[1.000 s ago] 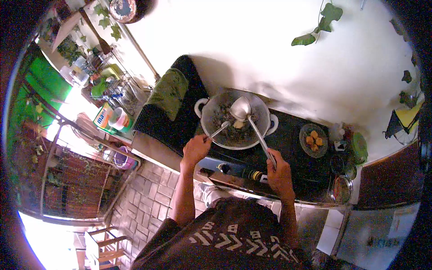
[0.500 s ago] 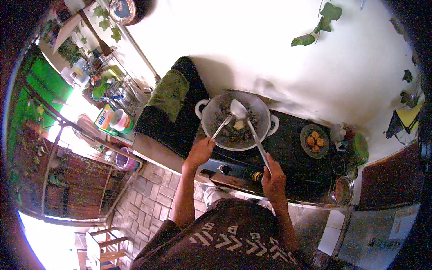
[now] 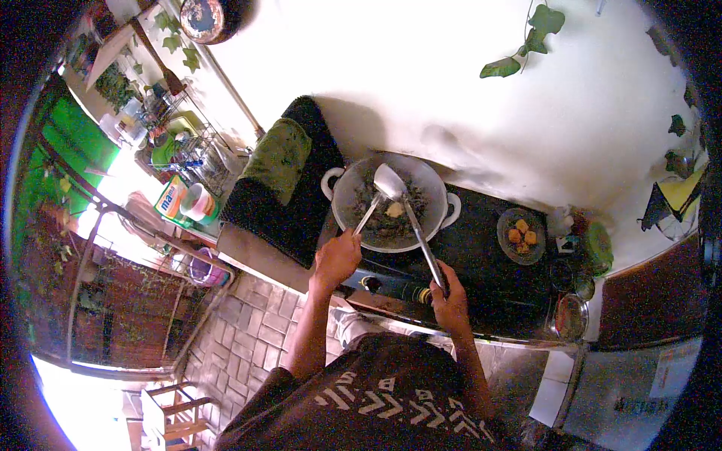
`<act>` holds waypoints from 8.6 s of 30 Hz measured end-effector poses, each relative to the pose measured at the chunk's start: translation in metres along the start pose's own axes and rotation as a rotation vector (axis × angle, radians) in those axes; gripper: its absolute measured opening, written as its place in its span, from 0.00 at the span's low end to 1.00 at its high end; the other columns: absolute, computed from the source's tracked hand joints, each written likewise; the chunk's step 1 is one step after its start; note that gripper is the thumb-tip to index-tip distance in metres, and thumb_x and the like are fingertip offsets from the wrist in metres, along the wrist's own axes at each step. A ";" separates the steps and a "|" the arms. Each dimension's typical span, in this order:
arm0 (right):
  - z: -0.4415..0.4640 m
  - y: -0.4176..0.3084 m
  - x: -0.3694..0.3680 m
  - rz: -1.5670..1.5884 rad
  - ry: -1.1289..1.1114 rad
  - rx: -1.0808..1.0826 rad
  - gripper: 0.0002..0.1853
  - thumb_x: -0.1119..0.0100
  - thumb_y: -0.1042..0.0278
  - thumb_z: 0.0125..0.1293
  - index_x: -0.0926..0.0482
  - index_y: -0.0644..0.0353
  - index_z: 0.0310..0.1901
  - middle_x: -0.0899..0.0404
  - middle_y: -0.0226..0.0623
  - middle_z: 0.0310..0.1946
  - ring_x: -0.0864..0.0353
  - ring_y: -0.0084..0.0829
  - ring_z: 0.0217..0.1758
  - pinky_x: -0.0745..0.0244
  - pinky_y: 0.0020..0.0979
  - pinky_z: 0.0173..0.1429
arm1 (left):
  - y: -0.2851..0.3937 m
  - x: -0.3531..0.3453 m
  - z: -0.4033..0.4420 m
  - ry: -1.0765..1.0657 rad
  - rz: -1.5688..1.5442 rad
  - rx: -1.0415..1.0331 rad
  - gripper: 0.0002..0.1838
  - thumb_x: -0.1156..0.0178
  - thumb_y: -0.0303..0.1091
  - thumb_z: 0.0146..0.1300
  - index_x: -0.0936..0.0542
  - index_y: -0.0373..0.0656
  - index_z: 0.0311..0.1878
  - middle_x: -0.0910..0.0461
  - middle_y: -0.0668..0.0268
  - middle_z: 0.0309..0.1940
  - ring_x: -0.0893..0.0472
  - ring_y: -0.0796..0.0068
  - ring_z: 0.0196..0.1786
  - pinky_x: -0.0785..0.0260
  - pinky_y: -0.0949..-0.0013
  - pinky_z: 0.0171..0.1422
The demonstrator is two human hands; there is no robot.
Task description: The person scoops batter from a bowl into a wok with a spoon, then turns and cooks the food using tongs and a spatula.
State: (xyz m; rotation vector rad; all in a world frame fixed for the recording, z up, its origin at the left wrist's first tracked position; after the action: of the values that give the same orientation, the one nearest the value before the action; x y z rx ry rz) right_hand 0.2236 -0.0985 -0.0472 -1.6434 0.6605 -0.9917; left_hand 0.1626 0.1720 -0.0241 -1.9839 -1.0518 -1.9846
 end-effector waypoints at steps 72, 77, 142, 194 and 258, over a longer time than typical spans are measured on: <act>0.002 -0.065 0.036 -0.482 -0.161 0.034 0.21 0.48 0.66 0.71 0.23 0.48 0.64 0.17 0.54 0.33 0.15 0.51 0.36 0.23 0.44 0.44 | 0.009 -0.009 -0.006 0.127 0.360 -0.105 0.16 0.49 0.44 0.73 0.20 0.42 0.40 0.15 0.53 0.27 0.13 0.49 0.33 0.21 0.48 0.36; 0.000 -0.061 0.029 -0.412 -0.124 0.094 0.21 0.49 0.67 0.71 0.24 0.50 0.65 0.16 0.54 0.39 0.14 0.52 0.38 0.22 0.44 0.45 | 0.017 -0.007 -0.009 0.158 0.371 -0.079 0.15 0.50 0.45 0.74 0.23 0.43 0.42 0.16 0.54 0.26 0.13 0.50 0.32 0.21 0.47 0.35; -0.020 -0.078 0.063 -0.303 0.051 0.069 0.19 0.48 0.71 0.71 0.24 0.52 0.63 0.17 0.54 0.38 0.14 0.51 0.40 0.23 0.42 0.44 | 0.012 0.000 -0.016 0.178 0.213 0.009 0.14 0.52 0.46 0.75 0.25 0.47 0.44 0.16 0.50 0.28 0.15 0.43 0.34 0.25 0.42 0.38; -0.031 -0.094 0.063 -0.244 0.057 0.128 0.19 0.48 0.71 0.72 0.24 0.57 0.63 0.17 0.50 0.52 0.16 0.46 0.54 0.26 0.37 0.59 | -0.013 0.004 -0.027 0.256 0.116 0.067 0.12 0.51 0.47 0.75 0.26 0.50 0.46 0.17 0.49 0.28 0.16 0.41 0.33 0.26 0.41 0.35; 0.080 -0.023 0.044 -0.830 0.144 0.010 0.15 0.46 0.60 0.71 0.22 0.57 0.55 0.16 0.55 0.35 0.16 0.58 0.40 0.22 0.54 0.46 | -0.038 0.008 -0.046 0.088 0.048 0.169 0.20 0.52 0.50 0.74 0.20 0.43 0.43 0.16 0.46 0.36 0.16 0.39 0.40 0.25 0.40 0.44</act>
State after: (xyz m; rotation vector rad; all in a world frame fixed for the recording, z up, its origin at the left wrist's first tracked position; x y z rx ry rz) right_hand 0.3136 -0.0879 -0.0214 -1.8793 0.0265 -1.7022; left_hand 0.1028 0.1780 -0.0253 -1.8020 -1.1004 -1.8726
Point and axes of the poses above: each hand's wrist, its own z-axis towards the middle knuckle, its own x-axis out of the back of the hand, y = z × x, the point moved 8 cm from there along z, towards the middle knuckle
